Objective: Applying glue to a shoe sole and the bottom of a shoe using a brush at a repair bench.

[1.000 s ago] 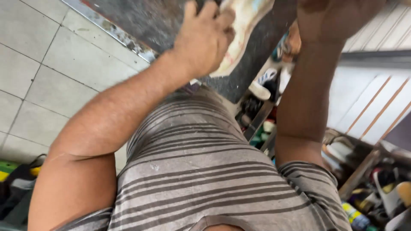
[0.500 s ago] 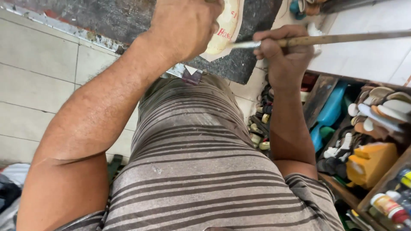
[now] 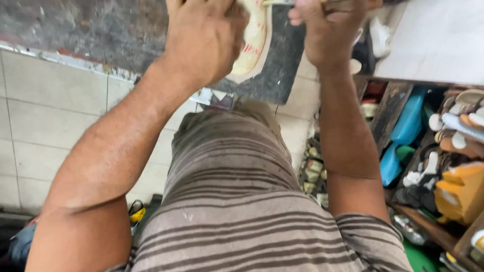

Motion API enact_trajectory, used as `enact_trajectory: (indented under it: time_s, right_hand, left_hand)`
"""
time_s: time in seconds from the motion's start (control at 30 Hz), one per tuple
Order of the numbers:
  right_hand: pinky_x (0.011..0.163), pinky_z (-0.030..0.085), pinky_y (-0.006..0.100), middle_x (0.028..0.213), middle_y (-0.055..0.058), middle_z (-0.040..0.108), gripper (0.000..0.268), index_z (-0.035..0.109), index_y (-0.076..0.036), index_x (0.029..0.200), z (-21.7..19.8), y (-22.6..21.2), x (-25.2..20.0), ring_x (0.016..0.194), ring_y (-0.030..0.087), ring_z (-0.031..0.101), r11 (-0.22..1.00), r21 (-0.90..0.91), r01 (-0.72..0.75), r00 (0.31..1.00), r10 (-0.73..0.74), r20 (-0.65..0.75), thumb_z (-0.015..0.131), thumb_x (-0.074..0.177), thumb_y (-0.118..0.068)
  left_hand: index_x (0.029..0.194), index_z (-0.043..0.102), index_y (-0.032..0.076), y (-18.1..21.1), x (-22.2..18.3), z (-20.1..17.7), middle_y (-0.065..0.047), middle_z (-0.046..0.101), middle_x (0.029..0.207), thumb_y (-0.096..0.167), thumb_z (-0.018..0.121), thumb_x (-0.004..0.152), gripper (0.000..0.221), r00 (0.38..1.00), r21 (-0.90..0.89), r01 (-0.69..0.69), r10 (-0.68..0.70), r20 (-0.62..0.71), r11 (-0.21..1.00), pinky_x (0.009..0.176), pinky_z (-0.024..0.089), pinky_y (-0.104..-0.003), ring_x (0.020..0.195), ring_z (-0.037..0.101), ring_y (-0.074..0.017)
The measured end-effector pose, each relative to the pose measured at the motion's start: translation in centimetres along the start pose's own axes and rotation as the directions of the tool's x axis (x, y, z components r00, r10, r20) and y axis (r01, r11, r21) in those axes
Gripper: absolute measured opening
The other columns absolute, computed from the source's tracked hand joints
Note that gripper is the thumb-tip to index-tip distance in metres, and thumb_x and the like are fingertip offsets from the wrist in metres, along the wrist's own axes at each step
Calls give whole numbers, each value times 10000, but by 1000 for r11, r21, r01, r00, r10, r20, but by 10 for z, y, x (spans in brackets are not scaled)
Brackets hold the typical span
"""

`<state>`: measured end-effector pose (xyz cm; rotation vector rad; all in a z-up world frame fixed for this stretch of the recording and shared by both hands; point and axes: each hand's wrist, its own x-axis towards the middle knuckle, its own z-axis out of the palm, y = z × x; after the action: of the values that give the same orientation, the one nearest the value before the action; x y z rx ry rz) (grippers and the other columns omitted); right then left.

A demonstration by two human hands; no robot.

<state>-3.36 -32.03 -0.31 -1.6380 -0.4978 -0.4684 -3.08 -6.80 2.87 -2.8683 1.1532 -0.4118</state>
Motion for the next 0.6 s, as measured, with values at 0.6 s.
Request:
enact_trajectory:
  time_s: [0.6]
  right_hand:
    - [538, 626, 289, 963, 197, 710, 185, 614, -25, 847, 60, -59, -103, 767, 243, 774, 883, -387, 267, 960, -281, 22, 748, 963, -79]
  left_hand:
    - [902, 643, 200, -3, 2, 20, 11, 658, 724, 410, 617, 1126, 307, 930, -202, 109, -28, 368, 973, 412, 472, -404, 613, 643, -225]
